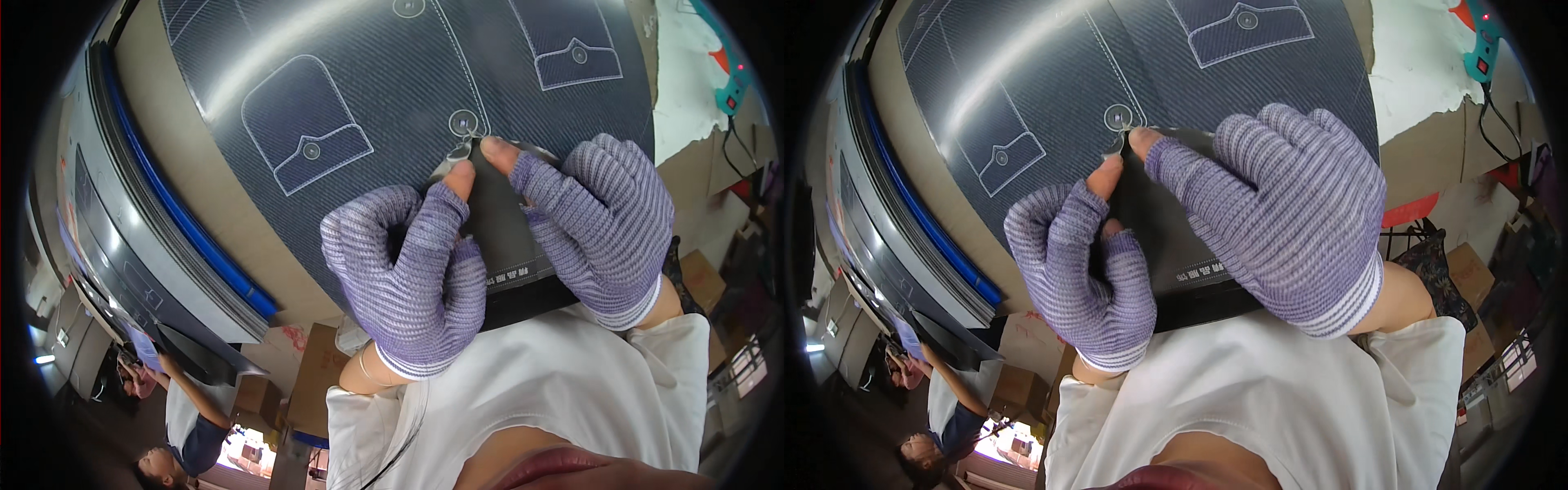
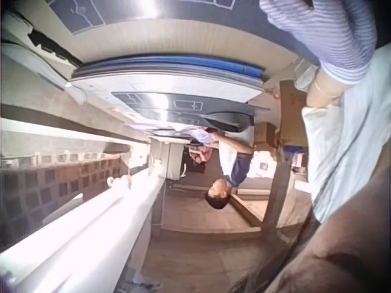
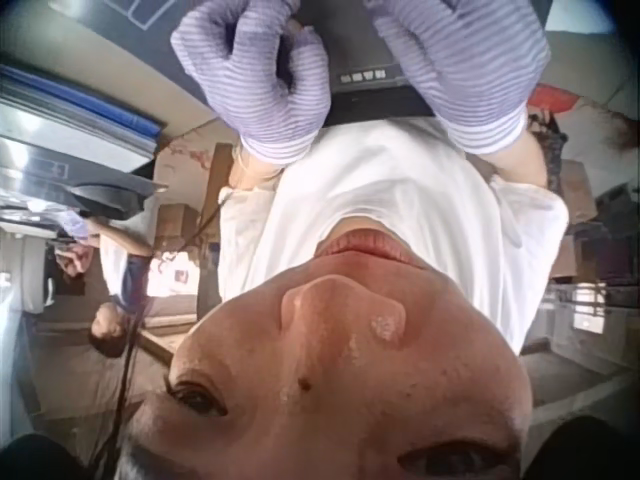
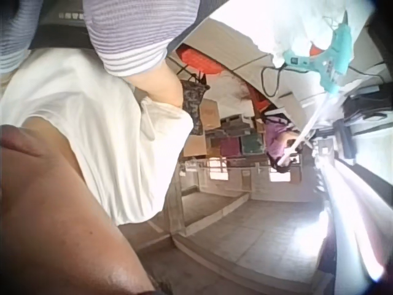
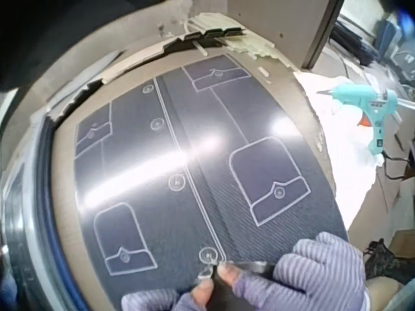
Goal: The person uses a hot glue gun to attach a black plastic trim piece to a large gray car door panel. They apply glue along the edge and press the trim into place, then flip the panel to inspect the back.
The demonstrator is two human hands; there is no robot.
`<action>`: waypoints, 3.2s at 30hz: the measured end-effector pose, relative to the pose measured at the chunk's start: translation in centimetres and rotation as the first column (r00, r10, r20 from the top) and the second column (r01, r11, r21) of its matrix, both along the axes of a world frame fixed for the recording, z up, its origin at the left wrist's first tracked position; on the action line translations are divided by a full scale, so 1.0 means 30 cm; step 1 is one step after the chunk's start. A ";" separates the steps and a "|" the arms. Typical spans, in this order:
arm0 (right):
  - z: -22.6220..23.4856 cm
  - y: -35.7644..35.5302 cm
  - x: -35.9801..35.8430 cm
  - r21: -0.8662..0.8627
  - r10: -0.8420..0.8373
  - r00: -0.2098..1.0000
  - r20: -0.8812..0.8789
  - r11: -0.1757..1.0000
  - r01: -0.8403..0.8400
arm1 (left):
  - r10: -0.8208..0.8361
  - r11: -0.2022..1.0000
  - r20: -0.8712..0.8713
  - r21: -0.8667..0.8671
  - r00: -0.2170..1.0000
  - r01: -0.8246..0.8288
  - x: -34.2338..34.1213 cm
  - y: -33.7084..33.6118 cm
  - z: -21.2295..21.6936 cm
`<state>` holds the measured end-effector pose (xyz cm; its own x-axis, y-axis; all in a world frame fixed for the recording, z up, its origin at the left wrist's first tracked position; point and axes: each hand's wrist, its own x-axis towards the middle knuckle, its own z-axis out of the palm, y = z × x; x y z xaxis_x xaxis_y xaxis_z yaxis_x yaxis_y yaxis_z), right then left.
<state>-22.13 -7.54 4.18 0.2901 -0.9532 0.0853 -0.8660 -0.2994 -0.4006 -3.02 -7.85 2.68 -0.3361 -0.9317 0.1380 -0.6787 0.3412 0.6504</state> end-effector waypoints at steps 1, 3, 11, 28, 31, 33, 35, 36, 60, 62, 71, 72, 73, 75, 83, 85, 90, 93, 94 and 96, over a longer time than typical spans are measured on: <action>-0.001 -0.001 0.000 0.006 0.012 1.000 -0.003 1.000 -0.012 | -0.001 1.000 0.003 0.007 1.000 0.001 0.002 0.002 0.000; 0.001 -0.003 0.000 0.012 0.012 1.000 -0.016 1.000 -0.011 | -0.015 1.000 0.002 0.022 1.000 0.015 0.001 -0.002 0.003; 0.008 -0.008 -0.012 0.082 0.052 0.998 -0.047 0.996 -0.048 | -0.033 0.998 0.068 0.056 0.997 0.029 -0.009 0.004 0.021; 0.002 0.007 0.010 -0.072 -0.023 1.000 -0.005 0.997 0.022 | 0.036 0.998 0.031 -0.047 0.999 -0.034 -0.045 0.009 0.013; -0.010 0.011 0.000 -0.153 -0.038 0.997 0.060 0.987 0.047 | 0.058 0.985 -0.033 -0.159 0.998 -0.062 -0.053 0.006 -0.028; 0.004 0.024 -0.039 -0.137 -0.062 0.989 0.133 0.987 0.080 | 0.067 0.995 -0.121 -0.065 0.990 -0.076 -0.038 0.007 -0.003; 0.040 0.049 -0.080 -0.141 -0.104 0.947 0.304 0.978 0.152 | 0.070 0.997 -0.308 -0.002 0.949 -0.074 0.013 0.010 0.008; 0.049 0.075 -0.111 -0.157 -0.186 0.940 0.286 0.959 0.238 | 0.096 0.986 -0.225 -0.112 0.970 -0.124 0.050 0.030 0.032; -0.060 0.321 -0.224 -0.298 -0.174 0.944 0.282 0.919 0.258 | 0.617 0.683 -0.316 -0.240 0.721 -0.689 0.448 0.327 0.195; -0.050 0.308 -0.220 -0.302 -0.152 0.927 0.343 0.916 0.262 | 0.666 0.565 -0.372 -0.313 0.646 -0.763 0.678 0.341 0.229; -0.057 0.238 -0.167 -0.259 -0.007 0.906 0.424 0.957 0.128 | 0.805 0.375 -0.552 0.188 0.218 -0.907 1.384 0.381 0.235; -0.053 0.227 -0.152 -0.247 0.010 0.906 0.423 0.963 0.105 | 0.823 0.394 -0.519 0.224 0.233 -0.891 1.430 0.364 0.204; -0.050 0.219 -0.134 -0.235 0.034 0.904 0.426 0.969 0.075 | 0.840 0.403 -0.485 0.259 0.242 -0.878 1.474 0.356 0.182; -0.040 0.208 -0.105 -0.224 0.057 0.891 0.450 0.973 0.051 | 0.885 0.386 -0.403 0.361 0.231 -0.849 1.534 0.335 0.129; -0.164 0.158 -0.210 -0.287 0.120 0.923 0.366 0.958 -0.011 | 0.661 0.529 -0.712 0.666 -0.237 -0.526 1.328 0.461 -0.080; -0.167 0.153 -0.197 -0.246 0.107 0.897 0.428 0.969 0.002 | 0.585 0.619 -0.779 0.608 -0.226 -0.497 1.197 0.407 -0.087; -0.120 0.127 -0.123 -0.222 0.140 0.889 0.436 0.974 -0.044 | 0.402 0.734 -0.869 0.494 -0.288 -0.466 0.995 0.310 -0.066; -0.131 0.122 -0.086 -0.243 0.175 0.881 0.439 0.967 -0.071 | 0.305 0.746 -0.894 0.439 -0.328 -0.502 0.965 0.269 -0.071; -0.134 0.126 -0.078 -0.259 0.176 0.885 0.431 0.964 -0.065 | 0.293 0.730 -0.888 0.448 -0.355 -0.517 0.956 0.253 -0.061; -0.134 0.132 -0.073 -0.282 0.165 0.902 0.399 0.958 -0.051 | 0.372 0.635 -0.862 0.507 -0.345 -0.582 0.934 0.222 -0.025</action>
